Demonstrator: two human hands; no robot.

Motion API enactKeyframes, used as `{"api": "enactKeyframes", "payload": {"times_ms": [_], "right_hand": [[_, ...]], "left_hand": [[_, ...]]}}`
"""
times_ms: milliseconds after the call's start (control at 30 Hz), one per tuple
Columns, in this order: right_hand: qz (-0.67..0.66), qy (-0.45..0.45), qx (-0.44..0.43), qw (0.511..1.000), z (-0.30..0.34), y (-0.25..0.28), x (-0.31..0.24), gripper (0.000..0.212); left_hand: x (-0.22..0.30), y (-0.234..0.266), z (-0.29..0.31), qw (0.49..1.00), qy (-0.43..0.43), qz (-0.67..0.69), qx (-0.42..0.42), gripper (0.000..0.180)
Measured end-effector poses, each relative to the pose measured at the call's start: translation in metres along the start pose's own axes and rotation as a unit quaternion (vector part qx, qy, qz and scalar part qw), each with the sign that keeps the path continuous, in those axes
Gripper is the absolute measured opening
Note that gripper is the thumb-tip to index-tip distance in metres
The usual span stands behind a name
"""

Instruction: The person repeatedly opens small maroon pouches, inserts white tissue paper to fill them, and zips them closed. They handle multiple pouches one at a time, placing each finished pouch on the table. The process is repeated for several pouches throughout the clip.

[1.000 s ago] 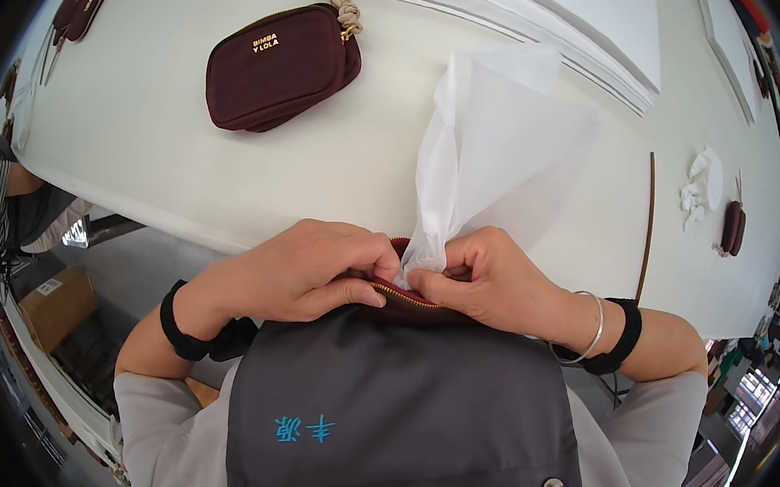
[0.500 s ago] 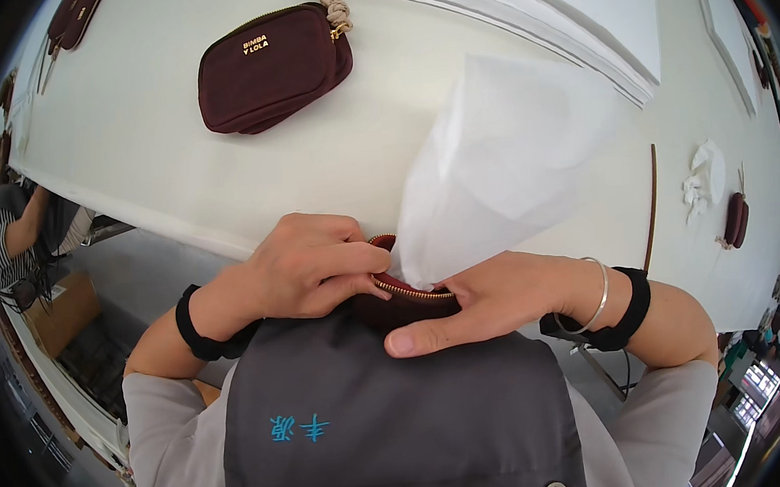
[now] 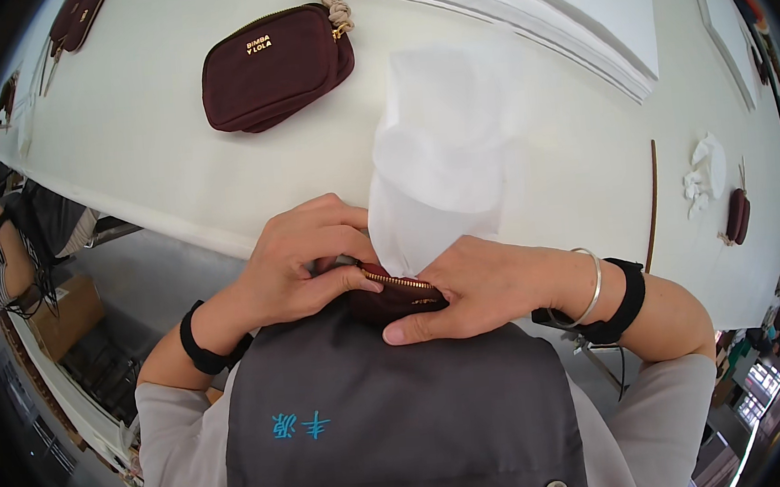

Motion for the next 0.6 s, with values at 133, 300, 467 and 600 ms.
{"api": "enactKeyframes", "payload": {"times_ms": [133,300,467,600], "right_hand": [[0.036,-0.044,0.130,0.990,0.005,0.003,0.009,0.034],[-0.030,-0.024,0.180,0.983,0.014,0.014,-0.001,0.024],[-0.120,-0.009,0.050,0.992,0.009,0.010,0.009,0.028],[-0.096,-0.020,-0.033,0.995,0.005,0.015,0.007,0.030]], "left_hand": [[-0.004,0.000,0.002,0.996,0.076,0.027,-0.038,0.014],[-0.009,-0.001,0.004,0.997,0.064,0.054,0.004,0.014],[-0.011,-0.002,0.003,0.999,0.020,0.043,0.017,0.015],[-0.013,-0.001,0.004,0.999,0.044,0.025,0.000,0.015]]}}
Point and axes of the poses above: each hand's wrist, its own z-axis away from the middle knuckle, its own y-axis out of the back of the hand, x = y × z, the point moved 4 cm from there along -z, towards the middle knuckle, and after that the axes turned 6 degrees about -x, right-handed, at the moved point
